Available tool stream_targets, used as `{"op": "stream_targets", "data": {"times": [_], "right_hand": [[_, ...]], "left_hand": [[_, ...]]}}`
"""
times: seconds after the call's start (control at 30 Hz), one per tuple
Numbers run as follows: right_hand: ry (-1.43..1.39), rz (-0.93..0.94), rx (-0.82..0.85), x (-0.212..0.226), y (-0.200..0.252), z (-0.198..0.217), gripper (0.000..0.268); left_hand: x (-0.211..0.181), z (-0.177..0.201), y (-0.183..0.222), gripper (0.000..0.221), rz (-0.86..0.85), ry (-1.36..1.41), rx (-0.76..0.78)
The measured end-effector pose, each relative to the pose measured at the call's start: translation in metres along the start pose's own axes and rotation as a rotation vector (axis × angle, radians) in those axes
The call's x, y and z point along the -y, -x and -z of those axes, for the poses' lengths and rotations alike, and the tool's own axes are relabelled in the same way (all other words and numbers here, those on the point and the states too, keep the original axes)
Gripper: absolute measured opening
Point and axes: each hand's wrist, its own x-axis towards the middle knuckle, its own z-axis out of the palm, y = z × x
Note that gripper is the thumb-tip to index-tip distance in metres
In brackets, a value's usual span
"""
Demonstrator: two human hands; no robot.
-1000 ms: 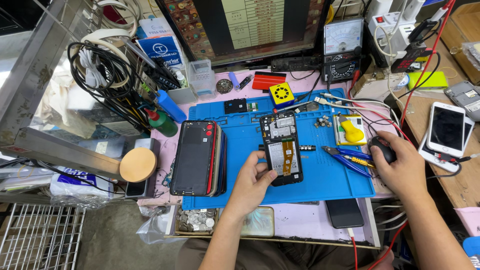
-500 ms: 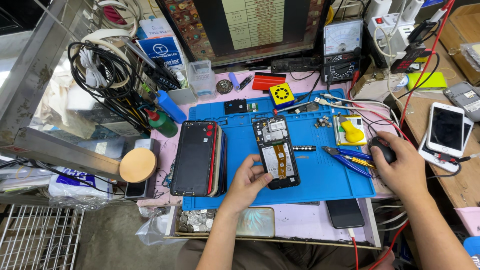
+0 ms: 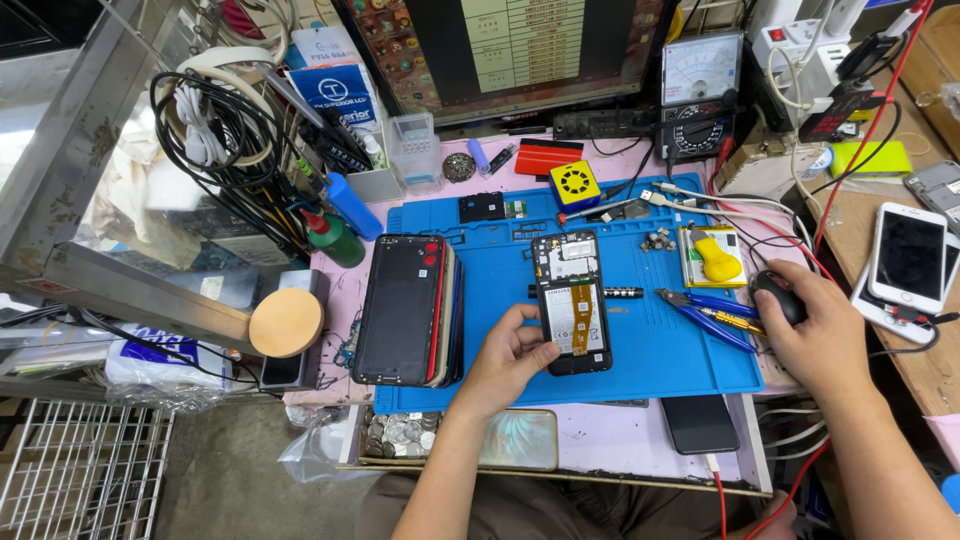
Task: The person manipulates internal phone components on a workbench, uses a precision sealant tube to mark a component, and handles several phone chassis and a motherboard.
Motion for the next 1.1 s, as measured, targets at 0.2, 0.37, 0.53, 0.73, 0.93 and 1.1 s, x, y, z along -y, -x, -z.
{"op": "stream_targets", "data": {"times": [0.2, 0.37, 0.53, 0.73, 0.93, 1.1], "right_hand": [[-0.005, 0.012, 0.003, 0.000, -0.001, 0.001, 0.041], [-0.025, 0.018, 0.000, -0.006, -0.001, 0.000, 0.041], [-0.024, -0.003, 0.007, -0.006, -0.001, 0.000, 0.041], [-0.063, 0.074, -0.009, -0.002, -0.002, 0.009, 0.042], [-0.044, 0.120, -0.158, 0.050, -0.010, 0.002, 0.010], [0.048, 0.390, 0.275, 0.119, -0.016, -0.032, 0.014]], "left_hand": [[0.003, 0.003, -0.001, 0.038, -0.010, 0.014, 0.004], [0.006, 0.004, -0.003, 0.039, -0.004, 0.056, 0.002], [0.003, 0.003, -0.003, 0.041, -0.012, 0.175, -0.015], [0.004, 0.005, 0.000, 0.044, -0.067, 0.190, -0.024], [0.009, 0.012, -0.001, 0.043, -0.091, 0.400, -0.060], [0.011, 0.012, -0.001, 0.043, -0.108, 0.444, -0.109]]}}
